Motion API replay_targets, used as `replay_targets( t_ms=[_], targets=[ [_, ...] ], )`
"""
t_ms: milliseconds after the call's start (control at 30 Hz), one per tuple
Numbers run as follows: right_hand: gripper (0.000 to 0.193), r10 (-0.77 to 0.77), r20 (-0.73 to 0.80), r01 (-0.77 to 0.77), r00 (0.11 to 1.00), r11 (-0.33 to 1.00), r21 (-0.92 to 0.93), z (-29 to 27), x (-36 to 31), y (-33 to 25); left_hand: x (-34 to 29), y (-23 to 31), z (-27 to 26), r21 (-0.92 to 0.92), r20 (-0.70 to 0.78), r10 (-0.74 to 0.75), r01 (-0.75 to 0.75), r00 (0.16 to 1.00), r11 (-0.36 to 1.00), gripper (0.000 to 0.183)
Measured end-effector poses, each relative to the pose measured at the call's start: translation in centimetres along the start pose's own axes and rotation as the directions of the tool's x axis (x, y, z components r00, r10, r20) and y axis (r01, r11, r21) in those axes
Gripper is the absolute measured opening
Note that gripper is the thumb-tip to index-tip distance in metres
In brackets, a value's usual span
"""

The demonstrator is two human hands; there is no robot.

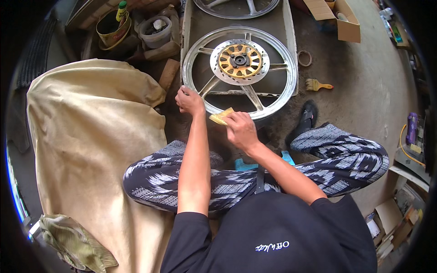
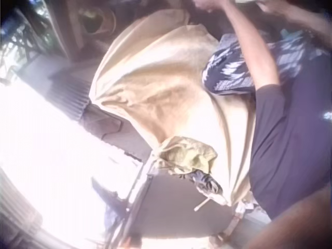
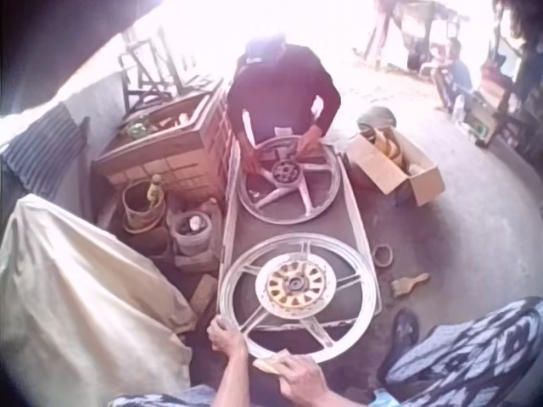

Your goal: The person sands a motorcycle wheel rim by hand using a piece of sandpaper, rotating the wheel in a tray to reach different sections.

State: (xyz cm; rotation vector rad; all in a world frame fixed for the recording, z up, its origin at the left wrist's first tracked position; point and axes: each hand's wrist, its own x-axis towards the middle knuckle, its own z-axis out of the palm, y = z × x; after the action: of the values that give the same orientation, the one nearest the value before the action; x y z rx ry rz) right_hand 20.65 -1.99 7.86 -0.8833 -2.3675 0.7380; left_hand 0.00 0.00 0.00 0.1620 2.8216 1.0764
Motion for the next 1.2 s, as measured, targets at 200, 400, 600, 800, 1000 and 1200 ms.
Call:
replay_targets(
  t_ms=[200, 400, 600, 800, 1000, 1200],
  targets=[
    [0.021, -0.004, 0.005, 0.004, 1.0, 0.999, -0.049, -4.7, -3.4, 1.9, 0.1, -1.5, -1.9, 0.055, -0.042, 0.004, -0.002, 0.999, 0.998, 0.046],
    [0.018, 0.04, -0.011, -0.039, 0.999, 0.998, 0.045, 0.7, -1.3, -2.2, 0.0, -1.6, -2.1, 0.076, -0.025, 0.018, -0.016, 1.0, 0.997, 0.045],
    [0.019, 0.004, 0.036, -0.004, 0.999, 1.0, -0.011, -2.9, -2.6, 0.4, 0.7, -2.2, -2.9, 0.091, -0.048, 0.012, -0.007, 0.999, 0.996, 0.046],
    [0.016, -0.01, -0.012, 0.01, 1.0, 1.0, 0.01, -2.2, -2.5, 0.5, 0.2, -1.3, -2.3, 0.072, -0.03, 0.023, -0.021, 0.999, 0.997, 0.046],
    [0.02, -0.035, 0.028, 0.032, 0.999, 0.996, 0.088, -0.9, -1.8, -0.6, 0.2, -1.8, -2.3, 0.109, -0.028, 0.023, -0.02, 0.999, 0.994, 0.046],
    [0.026, -0.113, 0.186, 0.13, 0.976, 0.988, -0.085, -11.1, -3.6, 9.9, 0.5, -2.2, -2.2, 0.081, -0.048, 0.018, -0.014, 0.999, 0.997, 0.044]
  ],
)
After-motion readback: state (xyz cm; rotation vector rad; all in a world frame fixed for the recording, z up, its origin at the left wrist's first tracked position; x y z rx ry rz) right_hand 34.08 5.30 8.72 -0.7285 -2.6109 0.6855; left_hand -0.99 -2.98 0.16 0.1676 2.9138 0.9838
